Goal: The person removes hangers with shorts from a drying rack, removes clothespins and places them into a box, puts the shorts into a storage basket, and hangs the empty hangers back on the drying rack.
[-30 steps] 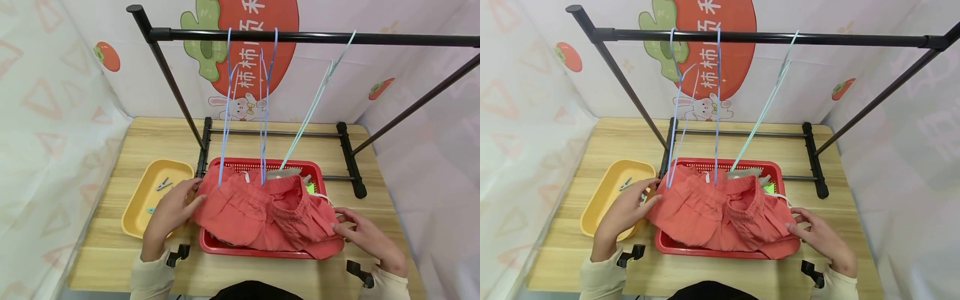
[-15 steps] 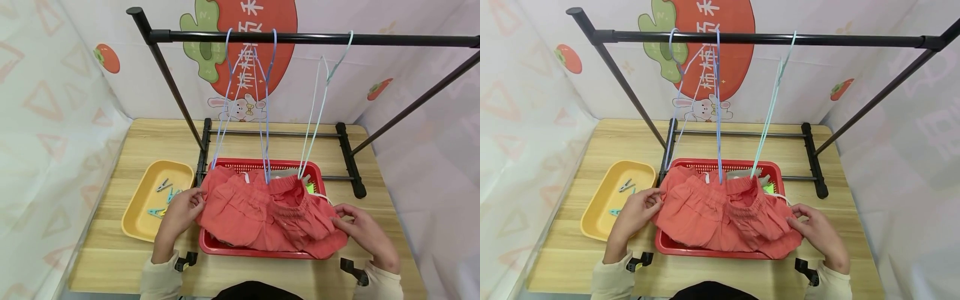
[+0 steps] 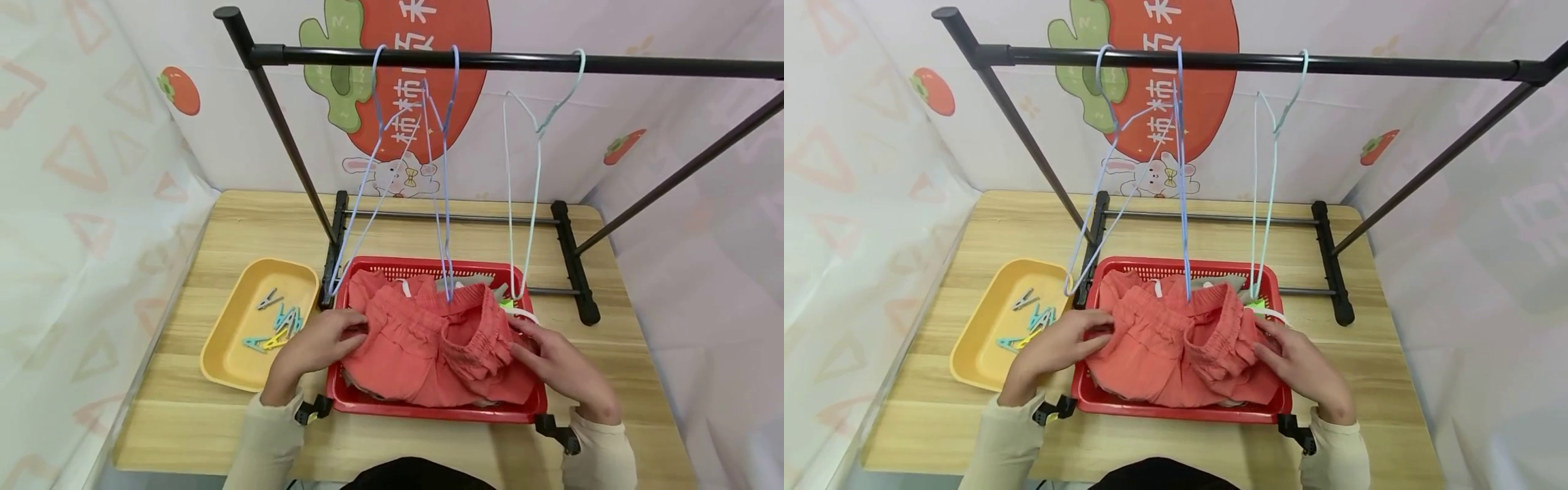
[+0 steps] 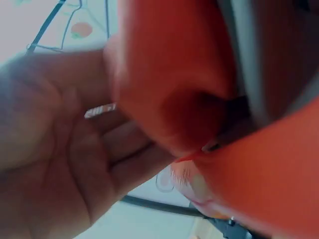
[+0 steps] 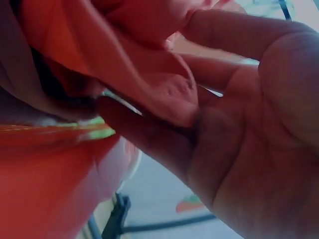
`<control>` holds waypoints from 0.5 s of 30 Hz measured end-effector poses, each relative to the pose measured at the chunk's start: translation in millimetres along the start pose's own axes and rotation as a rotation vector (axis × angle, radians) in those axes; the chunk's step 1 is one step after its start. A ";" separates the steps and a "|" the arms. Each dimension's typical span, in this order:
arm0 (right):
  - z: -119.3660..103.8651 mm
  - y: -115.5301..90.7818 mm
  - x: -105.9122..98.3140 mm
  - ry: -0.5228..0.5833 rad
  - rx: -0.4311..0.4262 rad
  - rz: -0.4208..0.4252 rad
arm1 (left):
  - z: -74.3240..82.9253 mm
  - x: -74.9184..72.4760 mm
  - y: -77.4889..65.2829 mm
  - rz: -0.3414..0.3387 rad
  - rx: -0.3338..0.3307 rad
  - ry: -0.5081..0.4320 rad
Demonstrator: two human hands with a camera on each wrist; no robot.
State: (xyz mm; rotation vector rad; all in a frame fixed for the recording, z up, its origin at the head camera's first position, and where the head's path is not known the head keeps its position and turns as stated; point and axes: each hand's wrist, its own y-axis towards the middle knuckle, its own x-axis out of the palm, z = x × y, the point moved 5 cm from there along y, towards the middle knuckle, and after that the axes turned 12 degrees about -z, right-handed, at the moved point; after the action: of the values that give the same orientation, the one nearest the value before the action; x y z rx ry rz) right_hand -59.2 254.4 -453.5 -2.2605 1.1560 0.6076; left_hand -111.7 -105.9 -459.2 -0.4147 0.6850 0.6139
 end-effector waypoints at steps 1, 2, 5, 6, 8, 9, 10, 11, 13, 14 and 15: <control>-1.8 2.4 0.2 -0.030 0.004 -0.023 | 2.0 0.7 3.2 -0.056 0.031 0.028; -3.1 5.0 0.7 -0.054 0.001 -0.048 | 3.3 1.5 5.9 -0.114 0.055 0.052; -6.2 13.2 1.8 -0.125 -0.012 -0.126 | 5.0 4.7 11.4 -0.266 0.086 0.054; -6.5 16.0 2.2 -0.135 -0.013 -0.154 | 4.9 6.0 12.8 -0.308 0.092 0.049; -5.8 21.6 3.2 -0.143 -0.014 -0.211 | 4.3 9.2 15.7 -0.383 0.094 0.043; -5.2 24.3 3.9 -0.145 -0.016 -0.237 | 3.9 10.9 17.4 -0.411 0.097 0.042; -4.5 26.9 4.6 -0.143 -0.019 -0.262 | 3.1 12.5 19.2 -0.436 0.097 0.049; -3.6 29.3 5.5 -0.132 -0.019 -0.289 | 2.4 13.9 20.9 -0.458 0.101 0.049; -2.9 33.7 7.2 -0.121 -0.033 -0.327 | 0.9 16.7 24.1 -0.497 0.100 0.047; -2.4 35.7 8.1 -0.115 -0.038 -0.343 | -0.1 18.0 25.5 -0.514 0.094 0.047; -2.0 37.7 8.9 -0.107 -0.040 -0.357 | -1.4 19.3 26.8 -0.530 0.085 0.047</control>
State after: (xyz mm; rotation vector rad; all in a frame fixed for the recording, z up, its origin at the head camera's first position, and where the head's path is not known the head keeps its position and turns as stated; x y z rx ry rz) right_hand -85.5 229.1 -466.6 -2.3579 0.6712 0.6009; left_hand -117.9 -79.2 -477.6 -0.5082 0.6103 0.0738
